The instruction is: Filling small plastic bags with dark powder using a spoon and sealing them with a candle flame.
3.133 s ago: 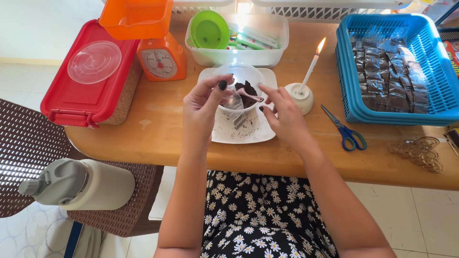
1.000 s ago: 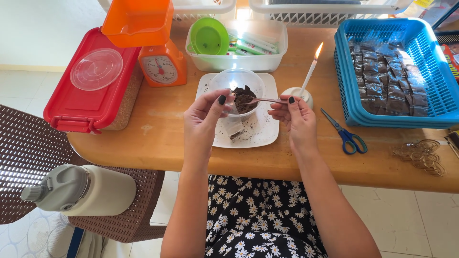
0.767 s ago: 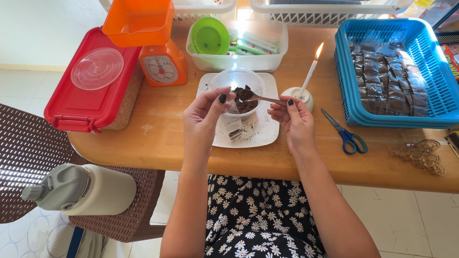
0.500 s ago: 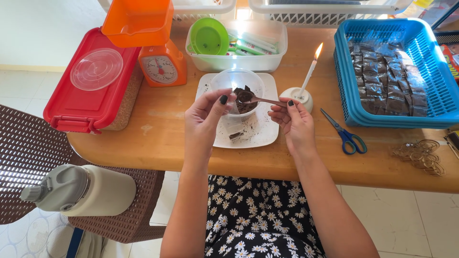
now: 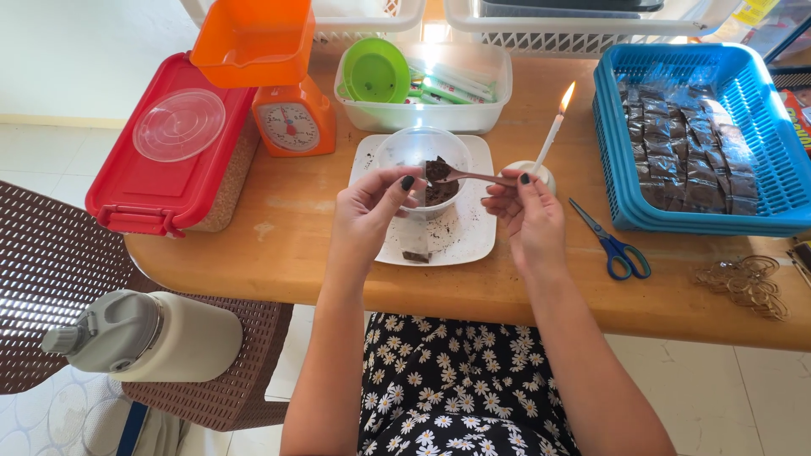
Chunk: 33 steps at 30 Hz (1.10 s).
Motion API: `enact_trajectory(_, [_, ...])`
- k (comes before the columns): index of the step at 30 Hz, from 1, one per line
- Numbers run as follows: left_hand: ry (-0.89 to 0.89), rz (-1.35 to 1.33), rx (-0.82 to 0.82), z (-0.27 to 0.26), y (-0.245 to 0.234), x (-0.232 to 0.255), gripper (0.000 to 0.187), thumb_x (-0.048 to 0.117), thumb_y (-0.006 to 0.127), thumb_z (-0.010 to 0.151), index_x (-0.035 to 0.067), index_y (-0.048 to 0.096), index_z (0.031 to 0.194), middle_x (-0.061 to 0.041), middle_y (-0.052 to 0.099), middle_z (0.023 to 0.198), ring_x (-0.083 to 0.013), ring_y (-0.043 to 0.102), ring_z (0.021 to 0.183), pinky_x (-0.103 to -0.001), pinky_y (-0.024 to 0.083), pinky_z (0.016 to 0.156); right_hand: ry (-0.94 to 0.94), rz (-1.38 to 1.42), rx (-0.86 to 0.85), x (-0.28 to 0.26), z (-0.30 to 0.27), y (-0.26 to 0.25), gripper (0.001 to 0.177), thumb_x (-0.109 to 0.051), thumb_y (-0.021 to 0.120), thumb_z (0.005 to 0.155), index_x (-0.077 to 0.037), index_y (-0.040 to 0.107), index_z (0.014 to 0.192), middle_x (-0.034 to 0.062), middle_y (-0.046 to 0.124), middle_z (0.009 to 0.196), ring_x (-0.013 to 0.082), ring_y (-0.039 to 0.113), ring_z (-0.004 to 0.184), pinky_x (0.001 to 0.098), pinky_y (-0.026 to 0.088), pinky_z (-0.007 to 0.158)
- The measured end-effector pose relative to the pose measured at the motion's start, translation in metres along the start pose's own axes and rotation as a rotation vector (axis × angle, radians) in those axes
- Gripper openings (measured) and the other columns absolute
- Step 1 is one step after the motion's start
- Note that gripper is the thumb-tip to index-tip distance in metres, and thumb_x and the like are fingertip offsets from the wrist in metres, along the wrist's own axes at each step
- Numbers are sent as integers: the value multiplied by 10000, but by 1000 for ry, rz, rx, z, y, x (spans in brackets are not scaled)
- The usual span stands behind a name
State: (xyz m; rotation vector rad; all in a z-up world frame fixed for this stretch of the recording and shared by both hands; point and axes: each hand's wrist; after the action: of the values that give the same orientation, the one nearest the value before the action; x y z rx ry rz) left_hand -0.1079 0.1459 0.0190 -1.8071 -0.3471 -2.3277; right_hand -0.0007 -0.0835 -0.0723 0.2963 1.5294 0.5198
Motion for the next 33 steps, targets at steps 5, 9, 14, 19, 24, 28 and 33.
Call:
enact_trajectory(5, [-41, 26, -38, 3, -8, -6, 250, 273, 763, 1097, 115, 857, 1267, -75, 842, 999, -113, 766, 889, -285, 659, 846, -50, 31, -3, -27, 20, 24, 302, -312, 537, 1214, -91, 740, 1250, 138, 770, 921, 217, 777, 811, 317, 669, 777])
enact_trajectory(9, [-75, 22, -43, 2, -12, -5, 241, 231, 786, 1072, 99, 860, 1259, -60, 836, 987, -72, 699, 869, -249, 650, 815, -96, -4, -15, -47, 38, 44, 323, -328, 523, 1215, -102, 753, 1223, 87, 711, 901, 168, 714, 845, 285, 619, 744])
enact_trajectory(14, [-113, -9, -89, 7, -23, -16, 280, 252, 782, 1072, 83, 849, 1285, -100, 860, 1028, -97, 738, 846, -261, 644, 801, -133, -68, -58, -68, 47, 68, 339, -342, 475, 1228, -106, 715, 1189, 57, 615, 877, 149, 618, 796, 274, 572, 696])
enact_trajectory(19, [-121, -27, -118, 9, -20, -8, 293, 241, 779, 1069, 62, 844, 1291, -117, 862, 1040, -108, 746, 851, -269, 645, 803, -137, -118, -111, -74, 57, 77, 356, -352, 443, 1237, -102, 687, 1171, 40, 528, 825, 142, 534, 720, 270, 526, 670])
enact_trajectory(24, [-126, -41, -115, 14, -22, -16, 274, 229, 796, 1062, 60, 851, 1271, -116, 863, 1021, -98, 734, 836, -256, 644, 788, -138, -126, -133, -81, 54, 88, 337, -342, 438, 1239, -103, 662, 1160, 34, 481, 795, 136, 483, 672, 275, 496, 668])
enact_trajectory(28, [-115, -28, -122, 17, -25, -20, 270, 213, 793, 1064, 55, 852, 1275, -126, 862, 1023, -102, 730, 833, -263, 644, 789, -132, -119, -138, -80, 56, 89, 331, -337, 437, 1240, -103, 655, 1153, 30, 466, 782, 129, 464, 650, 271, 483, 656])
enact_trajectory(33, [-111, -11, -138, 20, -25, -17, 268, 199, 794, 1061, 46, 852, 1274, -144, 862, 1035, -122, 739, 826, -279, 648, 785, -147, -133, -151, -77, 63, 84, 332, -338, 430, 1242, -107, 649, 1146, 24, 442, 770, 124, 441, 632, 276, 467, 654])
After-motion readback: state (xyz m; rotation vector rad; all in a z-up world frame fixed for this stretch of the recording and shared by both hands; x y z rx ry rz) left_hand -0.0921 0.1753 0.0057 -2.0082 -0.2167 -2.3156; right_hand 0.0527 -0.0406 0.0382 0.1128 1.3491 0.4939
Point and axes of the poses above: each hand's wrist, its own z-axis towards the middle knuckle, its own y-axis out of the palm, x = y × z
